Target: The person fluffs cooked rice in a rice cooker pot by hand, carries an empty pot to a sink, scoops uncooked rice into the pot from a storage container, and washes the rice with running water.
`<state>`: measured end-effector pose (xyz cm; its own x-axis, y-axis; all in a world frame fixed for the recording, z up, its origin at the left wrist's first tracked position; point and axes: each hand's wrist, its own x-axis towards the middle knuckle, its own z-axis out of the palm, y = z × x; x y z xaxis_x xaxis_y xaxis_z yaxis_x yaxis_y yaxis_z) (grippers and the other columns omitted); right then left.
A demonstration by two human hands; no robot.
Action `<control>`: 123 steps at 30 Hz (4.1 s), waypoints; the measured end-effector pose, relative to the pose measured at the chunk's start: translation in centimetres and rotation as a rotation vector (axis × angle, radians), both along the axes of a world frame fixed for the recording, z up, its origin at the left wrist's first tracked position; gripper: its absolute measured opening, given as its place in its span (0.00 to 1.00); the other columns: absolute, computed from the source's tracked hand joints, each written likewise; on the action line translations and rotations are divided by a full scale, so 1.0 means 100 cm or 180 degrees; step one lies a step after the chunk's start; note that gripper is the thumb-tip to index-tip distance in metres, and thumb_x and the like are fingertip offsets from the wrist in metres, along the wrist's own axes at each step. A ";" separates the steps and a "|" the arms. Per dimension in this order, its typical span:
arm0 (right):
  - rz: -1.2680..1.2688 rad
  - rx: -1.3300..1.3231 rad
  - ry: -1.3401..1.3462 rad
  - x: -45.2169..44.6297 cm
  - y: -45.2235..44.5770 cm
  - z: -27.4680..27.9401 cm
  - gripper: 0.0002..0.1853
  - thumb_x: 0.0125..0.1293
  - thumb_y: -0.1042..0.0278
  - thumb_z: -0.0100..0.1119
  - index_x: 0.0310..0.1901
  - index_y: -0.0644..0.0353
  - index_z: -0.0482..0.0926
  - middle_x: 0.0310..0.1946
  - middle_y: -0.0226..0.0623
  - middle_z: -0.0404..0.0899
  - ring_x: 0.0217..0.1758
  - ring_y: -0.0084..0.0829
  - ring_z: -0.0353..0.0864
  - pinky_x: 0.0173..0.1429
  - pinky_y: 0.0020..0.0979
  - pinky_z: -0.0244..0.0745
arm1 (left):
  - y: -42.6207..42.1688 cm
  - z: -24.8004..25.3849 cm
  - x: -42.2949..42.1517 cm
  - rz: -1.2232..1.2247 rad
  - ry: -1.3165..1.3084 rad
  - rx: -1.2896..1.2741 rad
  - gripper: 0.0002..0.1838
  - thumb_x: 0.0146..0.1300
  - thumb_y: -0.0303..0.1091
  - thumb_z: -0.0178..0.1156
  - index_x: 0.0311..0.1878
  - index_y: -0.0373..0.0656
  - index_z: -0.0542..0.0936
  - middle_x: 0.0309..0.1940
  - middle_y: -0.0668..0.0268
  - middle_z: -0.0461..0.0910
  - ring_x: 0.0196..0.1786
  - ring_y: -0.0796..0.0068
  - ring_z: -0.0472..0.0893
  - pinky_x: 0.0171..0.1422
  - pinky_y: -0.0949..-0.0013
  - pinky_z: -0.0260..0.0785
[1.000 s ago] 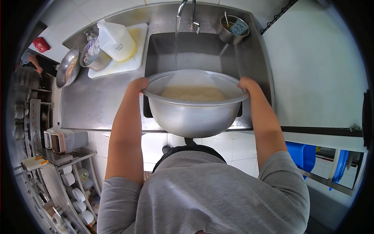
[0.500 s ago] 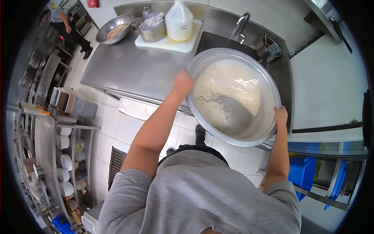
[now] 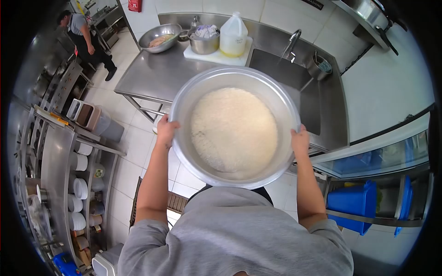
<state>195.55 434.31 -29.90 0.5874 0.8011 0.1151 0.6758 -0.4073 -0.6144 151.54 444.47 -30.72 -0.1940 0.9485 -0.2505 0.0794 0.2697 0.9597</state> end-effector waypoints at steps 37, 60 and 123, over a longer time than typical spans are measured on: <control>0.1546 -0.0483 -0.0748 -0.160 0.389 -0.182 0.37 0.62 0.42 0.45 0.68 0.54 0.52 0.70 0.40 0.46 0.73 0.40 0.43 0.73 0.50 0.29 | 0.128 0.001 -0.315 0.1957 0.1007 -0.0191 0.41 0.39 0.20 0.54 0.65 0.46 0.63 0.54 0.58 0.70 0.50 0.62 0.72 0.54 0.68 0.66; 0.0821 -0.0701 -0.0676 -0.068 0.323 -0.215 0.27 0.65 0.46 0.43 0.63 0.48 0.63 0.67 0.39 0.54 0.72 0.39 0.48 0.71 0.47 0.41 | 0.037 -0.063 -0.173 0.1333 -0.1238 -0.0227 0.20 0.67 0.45 0.46 0.55 0.43 0.71 0.22 0.72 0.70 0.24 0.81 0.68 0.28 0.76 0.64; -0.0334 0.0255 0.5687 0.200 0.501 -0.139 0.08 0.61 0.74 0.55 0.42 0.62 0.74 0.33 0.36 0.75 0.34 0.27 0.76 0.39 0.25 0.74 | 0.525 -0.101 0.358 0.0705 -0.1356 -0.0273 0.21 0.55 0.43 0.64 0.43 0.37 0.72 0.33 0.59 0.74 0.37 0.64 0.77 0.43 0.62 0.73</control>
